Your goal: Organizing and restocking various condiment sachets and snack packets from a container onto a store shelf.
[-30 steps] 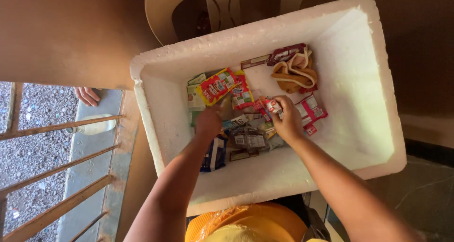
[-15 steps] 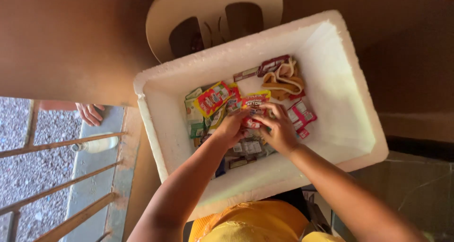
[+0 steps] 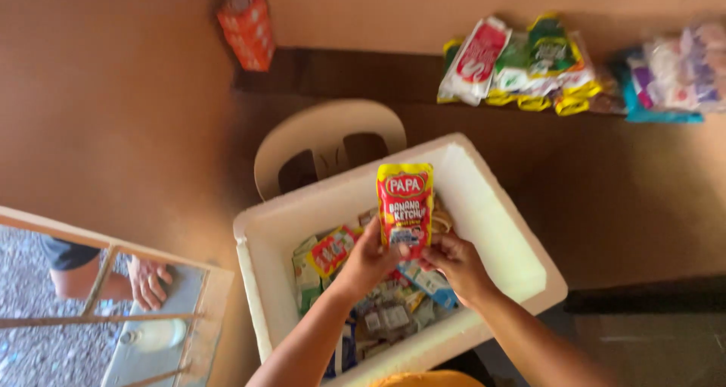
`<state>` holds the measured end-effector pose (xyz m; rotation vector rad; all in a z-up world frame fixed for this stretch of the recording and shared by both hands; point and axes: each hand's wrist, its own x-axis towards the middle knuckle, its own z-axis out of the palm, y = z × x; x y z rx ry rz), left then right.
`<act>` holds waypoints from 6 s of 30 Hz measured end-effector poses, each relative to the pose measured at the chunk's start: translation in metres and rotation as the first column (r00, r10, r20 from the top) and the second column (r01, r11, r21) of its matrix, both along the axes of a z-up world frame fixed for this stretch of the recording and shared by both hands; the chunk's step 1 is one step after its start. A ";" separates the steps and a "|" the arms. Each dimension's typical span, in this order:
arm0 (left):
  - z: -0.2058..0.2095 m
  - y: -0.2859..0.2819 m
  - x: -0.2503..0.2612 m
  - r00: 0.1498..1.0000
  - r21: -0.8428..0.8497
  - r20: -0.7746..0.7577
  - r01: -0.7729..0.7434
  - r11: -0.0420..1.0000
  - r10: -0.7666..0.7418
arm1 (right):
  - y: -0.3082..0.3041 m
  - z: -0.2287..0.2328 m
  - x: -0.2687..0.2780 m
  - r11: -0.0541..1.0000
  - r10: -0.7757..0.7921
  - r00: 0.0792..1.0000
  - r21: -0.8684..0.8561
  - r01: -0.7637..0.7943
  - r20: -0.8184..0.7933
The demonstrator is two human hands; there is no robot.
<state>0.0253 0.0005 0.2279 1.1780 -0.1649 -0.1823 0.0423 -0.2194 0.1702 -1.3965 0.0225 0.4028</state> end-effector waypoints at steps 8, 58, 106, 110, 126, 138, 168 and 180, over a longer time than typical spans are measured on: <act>0.055 0.023 -0.001 0.988 0.367 0.067 0.106 0.924 -0.140 | -0.014 0.044 0.002 0.999 -0.031 0.992 0.032 0.028 0.121; -0.123 -0.042 0.436 0.952 0.315 -0.115 -0.237 0.919 0.285 | 0.009 -0.059 0.360 0.948 -0.312 0.934 0.119 0.295 0.173; -0.319 0.087 0.060 0.905 0.955 -0.030 0.151 -0.254 0.425 | 0.040 -0.241 0.037 0.711 0.383 0.886 -0.529 -0.463 -0.261; -0.281 0.086 0.069 0.886 0.863 -0.290 0.405 -0.301 0.362 | 0.047 -0.217 0.045 0.604 0.436 0.898 -0.722 -0.338 -0.056; -0.277 0.055 0.116 0.924 0.987 -0.159 0.146 0.065 0.347 | -0.005 -0.275 0.076 0.853 0.256 0.945 -0.413 -0.320 -0.205; -0.250 0.029 0.087 0.884 0.893 -0.449 0.440 0.098 0.129 | -0.023 -0.255 0.080 0.994 -0.096 0.670 -0.104 0.028 -0.736; -0.014 -0.024 0.139 0.993 0.052 -0.023 -0.112 0.992 0.113 | 0.028 0.104 0.128 0.914 -0.305 0.927 0.341 0.221 0.218; -0.008 -0.064 0.352 0.969 -0.030 0.007 -0.246 0.969 0.246 | -0.002 0.087 0.358 0.910 -0.347 0.765 -0.005 0.416 0.542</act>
